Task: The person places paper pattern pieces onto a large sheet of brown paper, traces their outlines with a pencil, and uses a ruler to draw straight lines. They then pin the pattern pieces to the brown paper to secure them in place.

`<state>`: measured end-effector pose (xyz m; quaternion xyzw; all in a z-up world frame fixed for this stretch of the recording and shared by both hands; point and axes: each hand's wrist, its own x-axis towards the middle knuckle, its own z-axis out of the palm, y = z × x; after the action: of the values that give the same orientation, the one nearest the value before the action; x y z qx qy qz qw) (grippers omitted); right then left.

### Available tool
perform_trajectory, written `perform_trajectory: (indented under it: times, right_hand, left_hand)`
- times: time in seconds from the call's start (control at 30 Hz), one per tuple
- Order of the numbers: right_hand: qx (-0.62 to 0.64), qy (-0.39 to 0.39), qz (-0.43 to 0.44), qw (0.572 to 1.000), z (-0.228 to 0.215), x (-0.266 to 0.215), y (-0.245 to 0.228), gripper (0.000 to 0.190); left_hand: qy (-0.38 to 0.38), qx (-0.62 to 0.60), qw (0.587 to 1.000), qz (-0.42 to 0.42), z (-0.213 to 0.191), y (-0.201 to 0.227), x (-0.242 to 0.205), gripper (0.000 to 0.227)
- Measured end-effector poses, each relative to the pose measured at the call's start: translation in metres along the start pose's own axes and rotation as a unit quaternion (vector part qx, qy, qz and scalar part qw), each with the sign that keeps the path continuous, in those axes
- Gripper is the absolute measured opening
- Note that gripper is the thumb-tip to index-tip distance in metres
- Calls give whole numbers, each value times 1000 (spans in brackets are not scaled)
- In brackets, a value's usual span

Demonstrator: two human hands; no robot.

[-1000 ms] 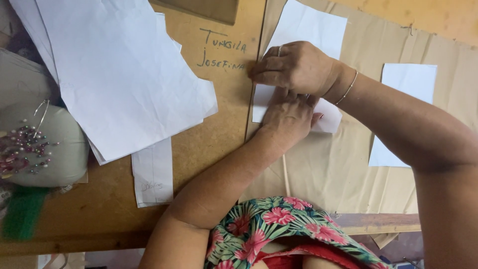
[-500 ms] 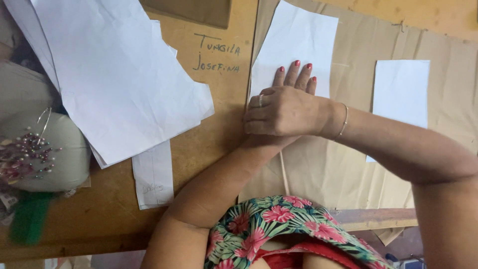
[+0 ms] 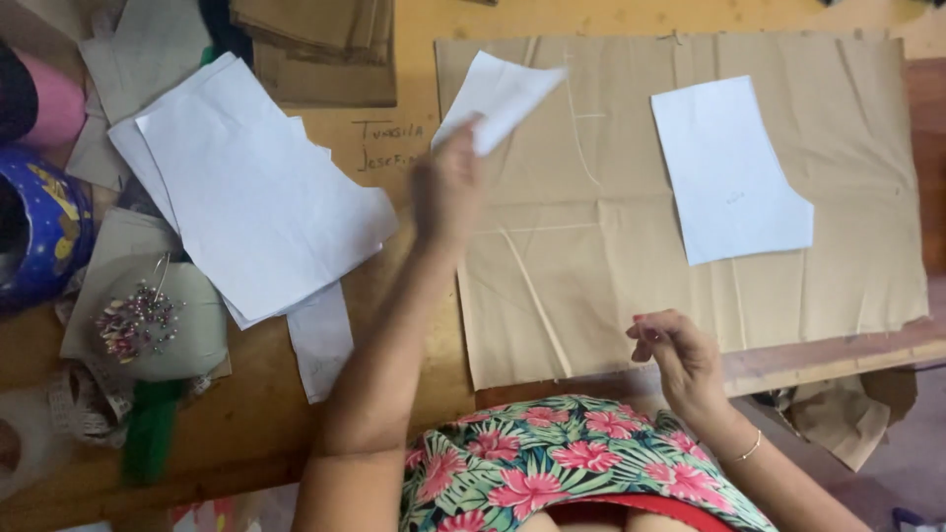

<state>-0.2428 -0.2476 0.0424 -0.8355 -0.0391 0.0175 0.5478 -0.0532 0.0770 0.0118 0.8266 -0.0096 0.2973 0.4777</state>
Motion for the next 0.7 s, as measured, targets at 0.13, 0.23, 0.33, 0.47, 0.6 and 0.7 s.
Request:
perform_trajectory:
  times: [0.13,0.23,0.33,0.47,0.6,0.7]
  right_hand:
    - [29,33,36,998,13,-47,-2,20]
    - [62,19,74,995,23,-65,-6,21]
    - [46,-1,57,997,31,-77,-16,22]
    - [-20,-4,75,997,39,-83,-41,22]
    - [-26,27,101,994,45,-93,-61,21]
    - [-37,12,109,993,43,-103,-60,21]
  left_hand:
    - [240,22,971,-3,-114,-40,44,23]
    - [372,-196,896,142,-195,-9,46,18]
    - [356,71,903,231,-229,34,20,23]
    - [140,237,889,365,-218,30,7,40]
    - [48,362,860,356,-184,-7,-12,25]
    - [-154,498,848,98,-165,-48,-49,73]
